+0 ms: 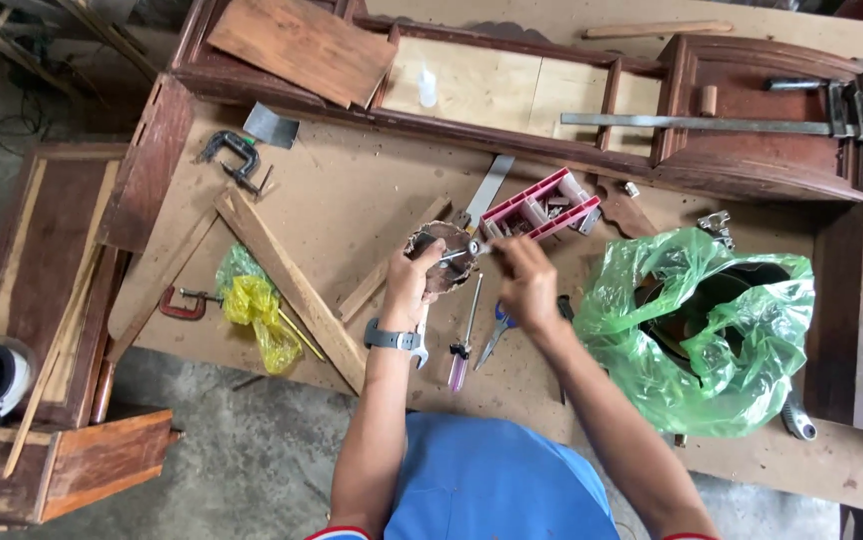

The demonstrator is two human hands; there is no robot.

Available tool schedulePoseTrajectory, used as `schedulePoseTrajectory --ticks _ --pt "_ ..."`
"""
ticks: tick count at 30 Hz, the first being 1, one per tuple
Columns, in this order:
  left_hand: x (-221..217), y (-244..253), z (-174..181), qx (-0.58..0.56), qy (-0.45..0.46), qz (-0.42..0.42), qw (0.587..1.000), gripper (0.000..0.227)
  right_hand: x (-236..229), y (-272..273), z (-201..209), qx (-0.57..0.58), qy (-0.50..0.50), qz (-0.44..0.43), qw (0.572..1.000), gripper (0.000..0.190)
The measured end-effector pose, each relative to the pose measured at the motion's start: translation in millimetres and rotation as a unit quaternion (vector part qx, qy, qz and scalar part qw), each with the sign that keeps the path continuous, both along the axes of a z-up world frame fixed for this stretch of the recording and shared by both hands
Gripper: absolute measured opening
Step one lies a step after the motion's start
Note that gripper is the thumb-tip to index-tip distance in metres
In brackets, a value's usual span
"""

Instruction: The person is measuring and cutting strips of sandpaper from a roll using scissors on a workbench in a workshop.

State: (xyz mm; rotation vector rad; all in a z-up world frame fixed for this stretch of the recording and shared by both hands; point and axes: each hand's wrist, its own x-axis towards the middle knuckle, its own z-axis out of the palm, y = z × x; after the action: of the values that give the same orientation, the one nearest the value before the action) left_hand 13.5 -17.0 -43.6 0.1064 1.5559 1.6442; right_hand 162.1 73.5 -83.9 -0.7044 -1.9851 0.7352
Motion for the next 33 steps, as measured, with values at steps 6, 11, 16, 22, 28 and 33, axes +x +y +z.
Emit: schedulePoseTrajectory --ticks 6,11,16,22,28,33 --pt "20.8 -13.2 53.6 -0.024 0.069 0.067 0.995 0.032 27.9 13.6 -1.0 -0.062 -0.058 -0.088 0.992 0.021" --pt "6.0 -19.8 -4.0 -0.047 0.254 0.101 0.961 0.037 81.0 -17.6 -174.9 -0.31 -0.42 -0.08 0.849 0.012" --pt "21.8 -12.0 -6.2 -0.054 0.385 0.135 0.911 0.023 67.8 -22.7 -184.9 -0.269 -0.469 -0.085 0.837 0.026" --pt "32.2 -9.4 -1.0 0.001 0.601 0.12 0.79 0.027 14.6 -7.4 57.1 -0.552 0.098 0.031 0.828 0.061" --pt "32.1 -14.7 -18.3 0.056 0.634 0.096 0.765 0.024 11.9 7.1 48.2 -0.579 0.052 0.121 0.805 0.033" --pt "34.2 -13.9 8.0 -0.031 0.567 0.081 0.819 0.031 4.9 -4.1 44.7 -0.414 0.055 0.107 0.902 0.016"
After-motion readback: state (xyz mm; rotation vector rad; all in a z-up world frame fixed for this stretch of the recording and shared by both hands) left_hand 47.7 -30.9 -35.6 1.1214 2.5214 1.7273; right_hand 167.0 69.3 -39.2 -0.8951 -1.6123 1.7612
